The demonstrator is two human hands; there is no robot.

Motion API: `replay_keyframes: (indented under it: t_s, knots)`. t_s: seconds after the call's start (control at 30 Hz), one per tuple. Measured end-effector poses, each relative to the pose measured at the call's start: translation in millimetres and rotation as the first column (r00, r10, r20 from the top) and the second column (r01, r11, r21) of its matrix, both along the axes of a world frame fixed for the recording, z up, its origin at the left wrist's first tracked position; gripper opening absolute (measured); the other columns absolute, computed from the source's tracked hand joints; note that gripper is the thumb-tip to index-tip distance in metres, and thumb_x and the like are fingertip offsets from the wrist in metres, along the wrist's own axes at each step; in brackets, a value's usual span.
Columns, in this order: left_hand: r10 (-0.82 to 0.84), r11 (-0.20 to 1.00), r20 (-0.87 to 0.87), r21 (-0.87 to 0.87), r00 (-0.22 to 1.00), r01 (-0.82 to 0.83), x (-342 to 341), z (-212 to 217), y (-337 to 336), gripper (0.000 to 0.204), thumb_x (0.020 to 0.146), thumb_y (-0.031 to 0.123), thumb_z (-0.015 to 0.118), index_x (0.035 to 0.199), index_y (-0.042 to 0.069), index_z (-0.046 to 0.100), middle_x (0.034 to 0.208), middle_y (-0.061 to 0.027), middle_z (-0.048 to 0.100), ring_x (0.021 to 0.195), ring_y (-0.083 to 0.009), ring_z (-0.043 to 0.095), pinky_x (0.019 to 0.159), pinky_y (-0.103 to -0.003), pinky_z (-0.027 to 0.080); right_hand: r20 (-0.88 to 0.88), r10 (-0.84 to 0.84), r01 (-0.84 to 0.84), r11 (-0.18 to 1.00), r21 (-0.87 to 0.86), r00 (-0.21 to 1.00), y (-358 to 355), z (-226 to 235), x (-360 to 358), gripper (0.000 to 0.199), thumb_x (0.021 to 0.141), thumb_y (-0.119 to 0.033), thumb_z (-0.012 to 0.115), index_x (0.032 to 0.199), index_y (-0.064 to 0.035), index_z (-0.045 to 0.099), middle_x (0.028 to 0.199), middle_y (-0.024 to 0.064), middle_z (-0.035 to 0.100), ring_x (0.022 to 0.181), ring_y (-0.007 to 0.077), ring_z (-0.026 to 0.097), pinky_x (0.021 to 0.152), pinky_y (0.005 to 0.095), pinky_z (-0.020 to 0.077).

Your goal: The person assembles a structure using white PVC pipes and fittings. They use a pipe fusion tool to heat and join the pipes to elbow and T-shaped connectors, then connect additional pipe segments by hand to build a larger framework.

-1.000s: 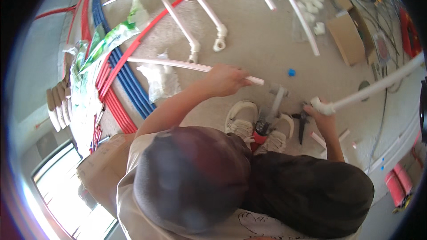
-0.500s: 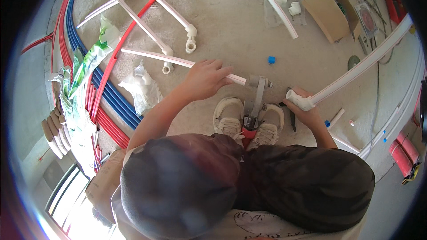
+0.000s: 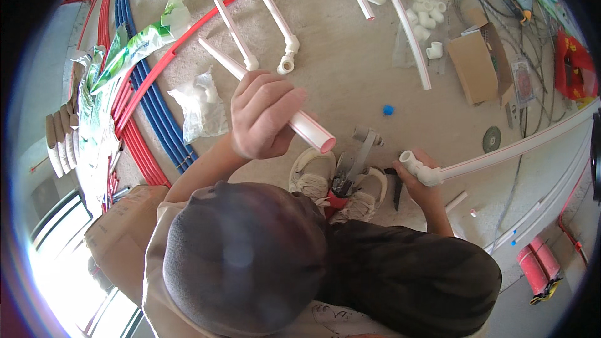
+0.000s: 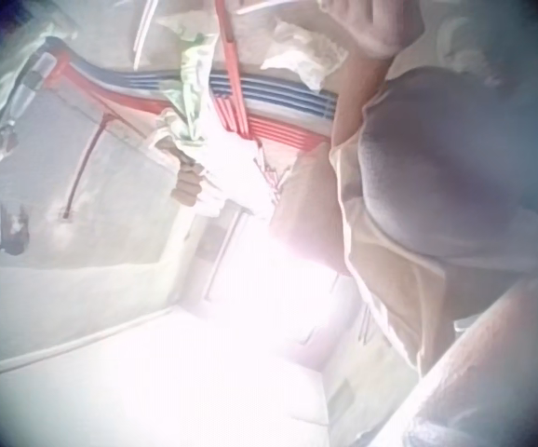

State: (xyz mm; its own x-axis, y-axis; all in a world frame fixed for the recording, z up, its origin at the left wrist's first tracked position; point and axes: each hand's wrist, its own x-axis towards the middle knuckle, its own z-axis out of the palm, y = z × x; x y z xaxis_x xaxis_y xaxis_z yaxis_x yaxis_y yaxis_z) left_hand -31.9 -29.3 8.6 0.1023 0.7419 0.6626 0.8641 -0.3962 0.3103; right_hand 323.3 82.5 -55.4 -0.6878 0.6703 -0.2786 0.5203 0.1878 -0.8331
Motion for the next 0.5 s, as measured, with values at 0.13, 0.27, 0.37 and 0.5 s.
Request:
replay_keyframes:
  t_s: [0.13,0.27,0.37,0.5]
  knots:
    - [0.054,0.998,0.084,-0.036,0.995,-0.051,7,1,-7,0.049,0.074,0.014,0.086,0.113,-0.003,0.063,0.093,-0.0164,0.066,0.078,-0.0336,0.066,0.070,-0.044,0.054,-0.074,-0.011,0.012,1.000,0.010,0.997,0,3,-3,0.018,0.086,-0.010,0.078,0.086,-0.0019,0.062,0.075,0.0072,0.058,0.066,0.0207,0.055,0.062,0.0371,0.0439]
    - [0.030,0.999,0.080,-0.041,0.996,-0.027,8,-5,-2,0.051,0.063,0.006,0.083,0.111,-0.003,0.067,0.090,-0.0140,0.065,0.077,-0.0321,0.065,0.070,-0.043,0.053,-0.106,0.051,-0.034,0.987,0.157,0.993,3,5,-4,0.016,0.087,-0.009,0.078,0.088,-0.0019,0.063,0.076,0.0088,0.059,0.066,0.0217,0.055,0.062,0.0364,0.0448]
    - [-0.019,0.994,0.088,-0.106,0.996,0.028,9,-10,2,0.054,0.064,0.006,0.083,0.115,-0.002,0.068,0.090,-0.0133,0.065,0.077,-0.0311,0.064,0.068,-0.042,0.050,-0.068,0.035,-0.029,0.996,0.088,0.997,7,11,-2,0.017,0.088,-0.009,0.077,0.091,-0.0018,0.062,0.080,0.0112,0.062,0.069,0.0256,0.059,0.065,0.0362,0.0476]
    - [-0.068,0.976,0.105,-0.201,0.992,0.088,14,-13,7,0.053,0.069,0.011,0.084,0.117,-0.002,0.067,0.091,-0.0127,0.064,0.077,-0.0302,0.062,0.067,-0.040,0.047,-0.042,0.020,-0.021,1.000,-0.005,0.999,10,25,-3,0.018,0.088,-0.009,0.077,0.092,-0.0018,0.061,0.083,0.0121,0.064,0.071,0.0296,0.062,0.066,0.0368,0.0490]
